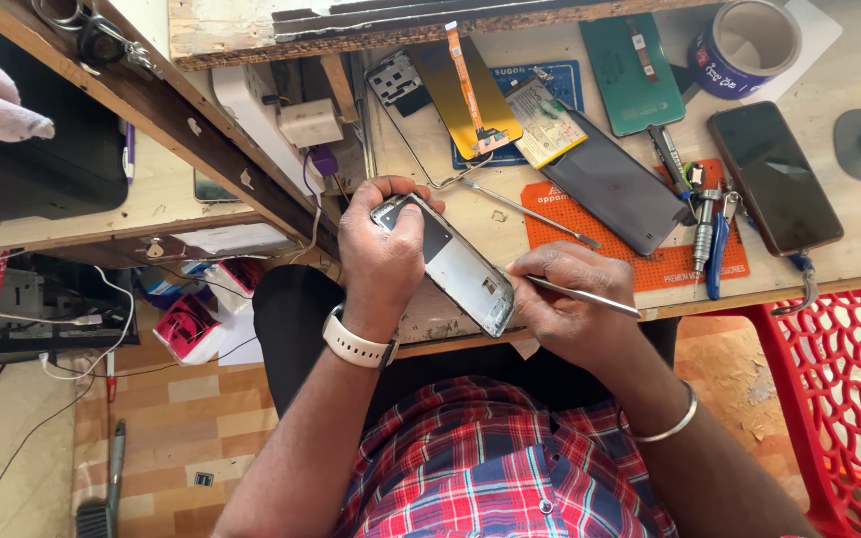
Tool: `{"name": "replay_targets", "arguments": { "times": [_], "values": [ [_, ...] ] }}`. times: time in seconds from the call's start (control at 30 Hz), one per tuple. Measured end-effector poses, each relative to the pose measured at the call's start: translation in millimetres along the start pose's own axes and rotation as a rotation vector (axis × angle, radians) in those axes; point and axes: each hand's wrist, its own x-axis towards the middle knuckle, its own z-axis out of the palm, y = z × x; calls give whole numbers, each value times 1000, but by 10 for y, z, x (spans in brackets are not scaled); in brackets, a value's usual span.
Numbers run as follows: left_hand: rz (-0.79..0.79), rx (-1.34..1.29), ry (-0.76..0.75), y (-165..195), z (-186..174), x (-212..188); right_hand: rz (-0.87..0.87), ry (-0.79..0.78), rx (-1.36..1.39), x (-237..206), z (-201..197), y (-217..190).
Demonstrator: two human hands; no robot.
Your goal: The person sits at a cluttered workbench and uses a metal spudger to pry and separate the screen assembly from the frame of a white smartphone. They work along the edges of the device, carefully lifting the display to detach it from the chassis.
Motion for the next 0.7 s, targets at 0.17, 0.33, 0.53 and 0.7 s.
{"name": "replay_targets", "arguments": {
  "times": [0.17, 0.33, 0.53, 0.7],
  "values": [
    [-6, 4, 3, 1, 4, 2, 25, -27, 37, 19, 11, 0],
    [16, 56, 13, 8, 3, -12, 19, -22, 1, 12, -5, -21],
    [24, 16, 11, 8, 13, -5, 25, -17, 0, -3, -22, -8],
    [6, 28, 7, -1, 6, 1, 30, -25, 19, 9, 23, 10]
  ]
}}
